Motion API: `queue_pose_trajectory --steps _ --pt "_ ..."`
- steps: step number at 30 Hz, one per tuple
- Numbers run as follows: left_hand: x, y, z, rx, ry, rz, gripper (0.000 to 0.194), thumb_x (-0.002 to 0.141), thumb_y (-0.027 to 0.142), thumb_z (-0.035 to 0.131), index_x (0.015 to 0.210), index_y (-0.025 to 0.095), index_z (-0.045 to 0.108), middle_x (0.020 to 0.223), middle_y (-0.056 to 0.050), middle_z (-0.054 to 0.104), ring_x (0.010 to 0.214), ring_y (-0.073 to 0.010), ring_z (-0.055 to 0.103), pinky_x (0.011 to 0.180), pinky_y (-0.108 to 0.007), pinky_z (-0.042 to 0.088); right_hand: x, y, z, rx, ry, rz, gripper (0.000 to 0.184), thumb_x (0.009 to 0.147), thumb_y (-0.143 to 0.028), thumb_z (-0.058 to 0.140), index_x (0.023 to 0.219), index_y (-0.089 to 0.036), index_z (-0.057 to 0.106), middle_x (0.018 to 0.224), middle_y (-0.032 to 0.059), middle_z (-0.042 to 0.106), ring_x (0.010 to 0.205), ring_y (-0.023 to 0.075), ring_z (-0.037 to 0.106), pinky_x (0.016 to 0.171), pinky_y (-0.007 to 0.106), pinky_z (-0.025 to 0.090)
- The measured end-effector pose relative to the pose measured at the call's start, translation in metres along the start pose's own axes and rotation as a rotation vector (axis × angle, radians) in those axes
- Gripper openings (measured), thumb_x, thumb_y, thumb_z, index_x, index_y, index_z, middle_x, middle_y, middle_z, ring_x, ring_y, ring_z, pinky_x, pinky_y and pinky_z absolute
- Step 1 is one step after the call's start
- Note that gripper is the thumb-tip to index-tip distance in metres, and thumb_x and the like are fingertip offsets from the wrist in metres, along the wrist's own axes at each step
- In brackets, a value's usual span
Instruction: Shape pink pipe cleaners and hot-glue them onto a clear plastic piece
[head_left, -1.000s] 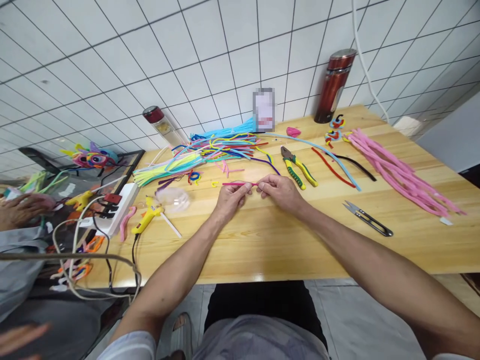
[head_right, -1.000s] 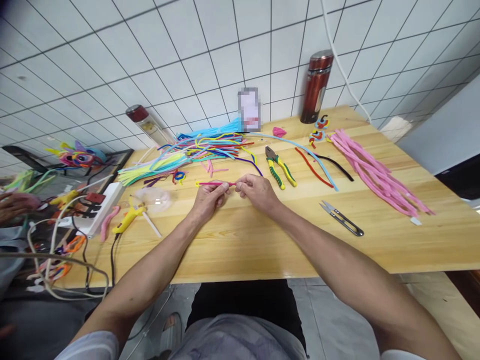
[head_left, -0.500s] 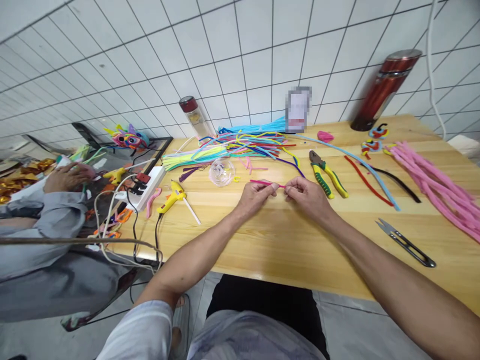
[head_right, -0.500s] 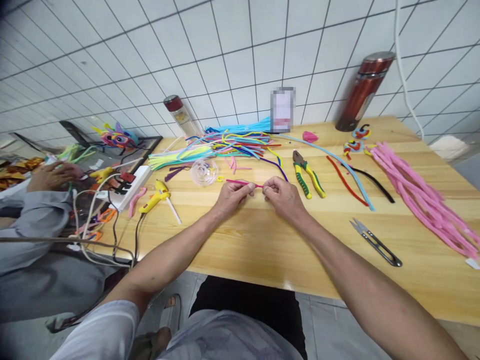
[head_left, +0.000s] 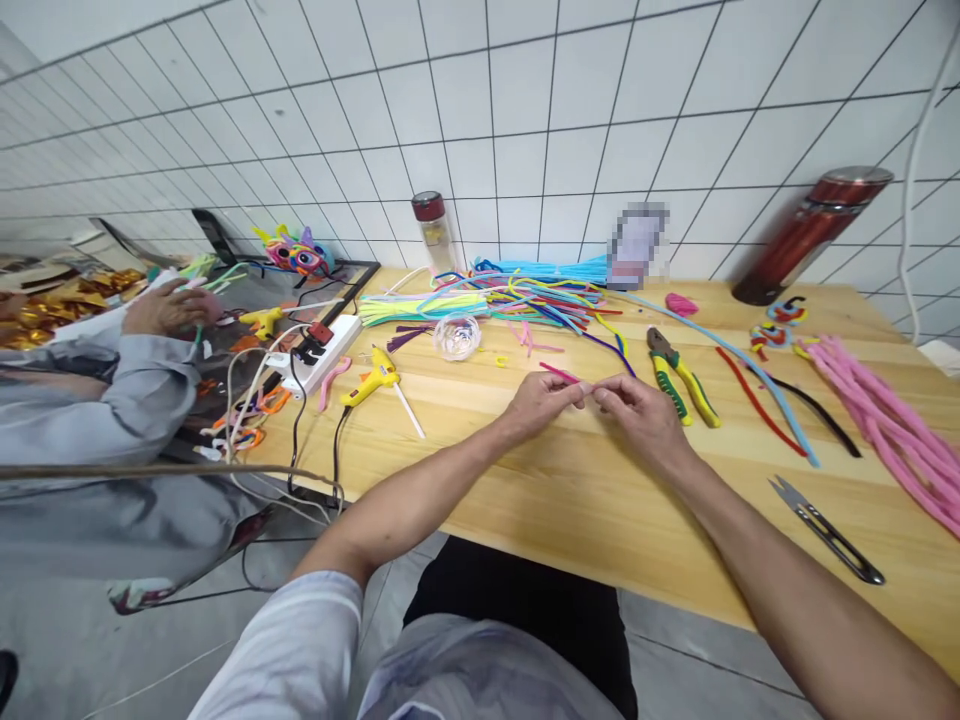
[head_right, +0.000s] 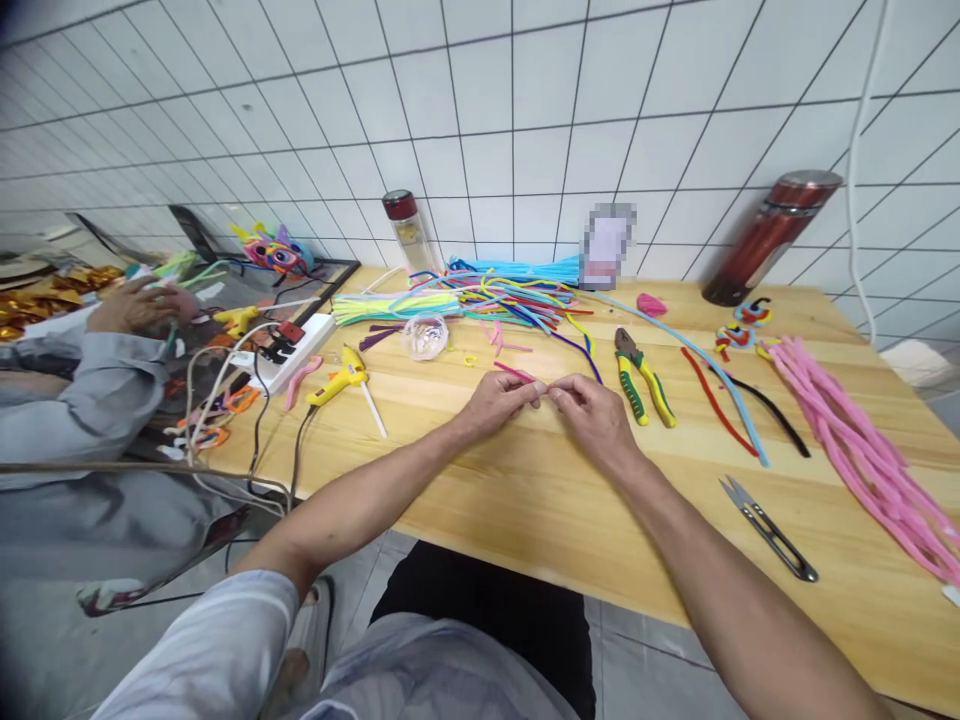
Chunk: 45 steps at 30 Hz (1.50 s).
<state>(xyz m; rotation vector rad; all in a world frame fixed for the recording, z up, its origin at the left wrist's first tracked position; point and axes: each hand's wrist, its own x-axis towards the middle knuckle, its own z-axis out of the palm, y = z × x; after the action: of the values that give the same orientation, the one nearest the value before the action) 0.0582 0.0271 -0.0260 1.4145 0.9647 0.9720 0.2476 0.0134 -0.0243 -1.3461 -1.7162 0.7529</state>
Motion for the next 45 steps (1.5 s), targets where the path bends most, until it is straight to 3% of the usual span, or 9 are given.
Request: queue_pose_trajectory --steps 4,8,13,18,25,28,33,38,45 --pt "0.007 0.009 -0.008 -0.023 -0.024 0.061 0.037 0.078 0.051 0.078 0.084 0.015 0.078 0.080 -0.005 0.073 0.070 -0.0145 0.061 0.071 -0.028 0.045 0.003 -0.001 -0.009 -0.071 0.065 0.007 0.030 0.089 -0.048 0.059 0.085 -0.021 0.071 0.072 0.0026 0.069 0.067 0.0200 0.061 0.066 0.033 0.045" --pt "0.018 0.039 -0.057 0.405 0.336 0.236 0.028 0.087 0.041 0.073 0.101 0.017 0.079 0.106 -0.013 0.076 0.101 -0.0266 0.067 0.097 -0.039 0.048 0.015 -0.001 -0.037 -0.181 0.264 0.103 0.024 0.086 -0.043 0.061 0.086 -0.021 0.071 0.078 0.0035 0.070 0.073 0.0217 0.063 0.073 0.035 0.046" --pt "0.022 0.058 -0.131 1.052 0.484 0.022 0.096 0.068 0.039 0.092 0.153 0.022 0.050 0.169 -0.018 0.033 0.155 -0.0453 0.025 0.126 -0.057 0.019 0.036 0.002 -0.091 -0.471 0.444 0.303 0.013 0.084 -0.031 0.063 0.082 -0.022 0.072 0.087 0.0106 0.075 0.084 0.0284 0.068 0.079 0.042 0.047" --pt "0.030 0.036 -0.155 1.122 0.324 -0.233 0.116 0.062 0.045 0.094 0.160 0.022 0.037 0.173 -0.022 0.021 0.158 -0.0500 0.020 0.124 -0.061 0.022 0.041 0.025 -0.119 -0.584 0.439 0.380 0.014 0.085 -0.026 0.060 0.073 -0.024 0.066 0.082 0.0125 0.072 0.094 0.0383 0.070 0.085 0.053 0.049" --pt "0.029 0.028 -0.171 0.827 0.371 -0.120 0.092 0.072 0.036 0.082 0.153 0.011 0.048 0.157 -0.023 0.049 0.147 -0.0406 0.045 0.122 -0.049 0.033 0.031 0.021 -0.109 -0.598 0.427 0.224 0.014 0.087 -0.033 0.065 0.089 -0.020 0.069 0.096 0.0171 0.073 0.100 0.0366 0.070 0.089 0.053 0.051" --pt "0.023 0.040 -0.159 0.330 0.210 0.010 0.084 0.076 0.046 0.080 0.150 0.017 0.052 0.153 -0.017 0.055 0.138 -0.0334 0.055 0.113 -0.042 0.044 0.028 -0.006 -0.090 -0.512 0.411 0.043 0.020 0.088 -0.036 0.066 0.099 -0.020 0.071 0.110 0.0174 0.074 0.105 0.0338 0.069 0.097 0.053 0.049" --pt "0.012 0.056 -0.097 -0.368 -0.081 0.058 0.079 0.063 0.056 0.091 0.129 0.021 0.067 0.129 -0.014 0.069 0.115 -0.0300 0.069 0.094 -0.038 0.054 0.017 -0.047 -0.033 -0.132 0.155 -0.160 0.055 0.085 -0.052 0.073 0.130 -0.023 0.062 0.131 0.0145 0.069 0.116 0.0321 0.068 0.101 0.053 0.053" --pt "0.003 0.049 -0.047 -0.562 -0.220 0.014 0.076 0.062 0.054 0.095 0.127 0.024 0.069 0.133 -0.014 0.069 0.125 -0.0319 0.066 0.102 -0.041 0.051 0.008 -0.046 0.015 0.001 -0.019 -0.249 0.103 0.077 -0.067 0.078 0.158 -0.021 0.035 0.160 0.0217 0.045 0.141 0.0363 0.053 0.112 0.056 0.048" --pt "0.005 0.040 -0.031 -0.556 -0.186 -0.006 0.067 0.068 0.061 0.090 0.120 0.022 0.074 0.134 -0.013 0.071 0.131 -0.0301 0.062 0.103 -0.037 0.049 0.005 -0.026 0.025 -0.073 0.165 -0.236 0.094 0.083 -0.064 0.074 0.157 -0.020 0.036 0.150 0.0215 0.053 0.138 0.0366 0.053 0.113 0.056 0.047"
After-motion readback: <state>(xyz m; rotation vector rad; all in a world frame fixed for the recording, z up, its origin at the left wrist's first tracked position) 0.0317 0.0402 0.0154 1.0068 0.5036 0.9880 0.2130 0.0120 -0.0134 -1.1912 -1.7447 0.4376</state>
